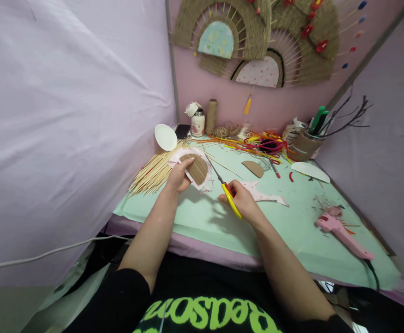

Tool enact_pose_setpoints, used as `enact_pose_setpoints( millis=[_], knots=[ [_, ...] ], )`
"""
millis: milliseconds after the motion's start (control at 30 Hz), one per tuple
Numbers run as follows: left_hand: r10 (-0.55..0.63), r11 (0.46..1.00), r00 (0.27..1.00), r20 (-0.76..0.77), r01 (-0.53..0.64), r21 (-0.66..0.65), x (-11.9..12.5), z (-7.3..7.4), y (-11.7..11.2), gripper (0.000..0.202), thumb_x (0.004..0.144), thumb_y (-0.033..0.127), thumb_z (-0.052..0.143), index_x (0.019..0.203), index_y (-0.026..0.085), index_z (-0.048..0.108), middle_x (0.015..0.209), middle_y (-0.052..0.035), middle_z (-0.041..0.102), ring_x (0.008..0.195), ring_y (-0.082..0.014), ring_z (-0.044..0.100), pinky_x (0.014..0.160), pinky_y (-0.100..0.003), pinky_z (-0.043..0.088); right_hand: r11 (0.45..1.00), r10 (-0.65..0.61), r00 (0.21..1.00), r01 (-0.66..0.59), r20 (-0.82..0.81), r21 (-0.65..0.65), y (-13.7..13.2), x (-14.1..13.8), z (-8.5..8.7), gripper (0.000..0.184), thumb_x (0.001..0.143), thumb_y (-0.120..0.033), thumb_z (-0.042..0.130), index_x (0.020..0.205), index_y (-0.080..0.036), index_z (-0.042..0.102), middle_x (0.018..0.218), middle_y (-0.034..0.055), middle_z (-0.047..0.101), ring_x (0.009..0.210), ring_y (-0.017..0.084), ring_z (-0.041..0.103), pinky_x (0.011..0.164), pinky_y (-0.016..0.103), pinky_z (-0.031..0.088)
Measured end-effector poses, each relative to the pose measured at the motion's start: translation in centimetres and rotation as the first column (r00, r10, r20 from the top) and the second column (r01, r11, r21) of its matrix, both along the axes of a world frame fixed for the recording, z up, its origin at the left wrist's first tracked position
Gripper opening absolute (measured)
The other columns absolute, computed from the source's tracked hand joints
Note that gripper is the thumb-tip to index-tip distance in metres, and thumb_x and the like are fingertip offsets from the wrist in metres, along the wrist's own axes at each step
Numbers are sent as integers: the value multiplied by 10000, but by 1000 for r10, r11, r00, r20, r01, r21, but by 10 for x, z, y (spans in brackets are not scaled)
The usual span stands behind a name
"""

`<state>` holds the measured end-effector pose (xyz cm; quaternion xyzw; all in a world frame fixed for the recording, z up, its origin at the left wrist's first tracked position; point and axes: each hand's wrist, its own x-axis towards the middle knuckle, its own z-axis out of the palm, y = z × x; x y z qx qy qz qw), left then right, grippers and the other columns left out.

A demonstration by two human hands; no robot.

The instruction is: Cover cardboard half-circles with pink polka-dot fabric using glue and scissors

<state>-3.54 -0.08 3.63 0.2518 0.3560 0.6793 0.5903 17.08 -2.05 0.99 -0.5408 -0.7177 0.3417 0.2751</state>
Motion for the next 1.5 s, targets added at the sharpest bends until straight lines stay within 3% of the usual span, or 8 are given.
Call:
enact_pose_setpoints(
  millis=[667, 933, 1167, 1300, 1500],
  knots=[
    [-83, 996, 996, -27, 82, -36, -1, 0, -2, 236, 672, 191, 710, 892, 127, 655, 852, -71, 729, 769, -197, 695, 835, -361, 539, 1000, 6, 1000, -6, -22, 5, -1, 0, 2, 383, 642, -547, 635, 719, -240, 420, 639, -50, 483, 620, 153, 429, 569, 272, 309],
    [-56, 998, 998, -29, 55, -41, 0, 0, -2, 226, 665, 189, 707, 876, 127, 655, 773, -39, 715, 710, -169, 674, 744, -314, 541, 1000, 4, 1000, -3, -30, 31, 0, 1, 0, 424, 639, -599, 638, 701, -235, 429, 618, -43, 492, 602, 150, 426, 560, 266, 299],
    [-65, 997, 997, -32, 64, -48, -1, -2, 0, 235, 674, 184, 707, 895, 128, 650, 798, -38, 723, 736, -173, 686, 818, -335, 534, 1000, -7, 999, 8, -51, 23, 1, 1, -2, 431, 638, -608, 636, 687, -235, 426, 613, -41, 500, 597, 146, 426, 568, 271, 309],
    [-178, 984, 981, -71, 176, -34, -10, -2, 3, 208, 710, 193, 697, 901, 118, 668, 831, -59, 731, 766, -184, 692, 840, -349, 526, 1000, -22, 998, 22, -58, -2, 2, 0, -3, 391, 657, -573, 624, 705, -236, 433, 627, -42, 507, 603, 149, 441, 566, 272, 312],
    [-383, 923, 910, -158, 385, -20, -27, 3, 8, 268, 725, 212, 724, 965, 98, 686, 960, -116, 740, 861, -224, 697, 848, -366, 518, 1000, -6, 1000, 6, -28, 18, 2, -1, -2, 332, 669, -489, 593, 773, -247, 391, 659, -63, 454, 612, 147, 424, 578, 273, 325]
  ],
)
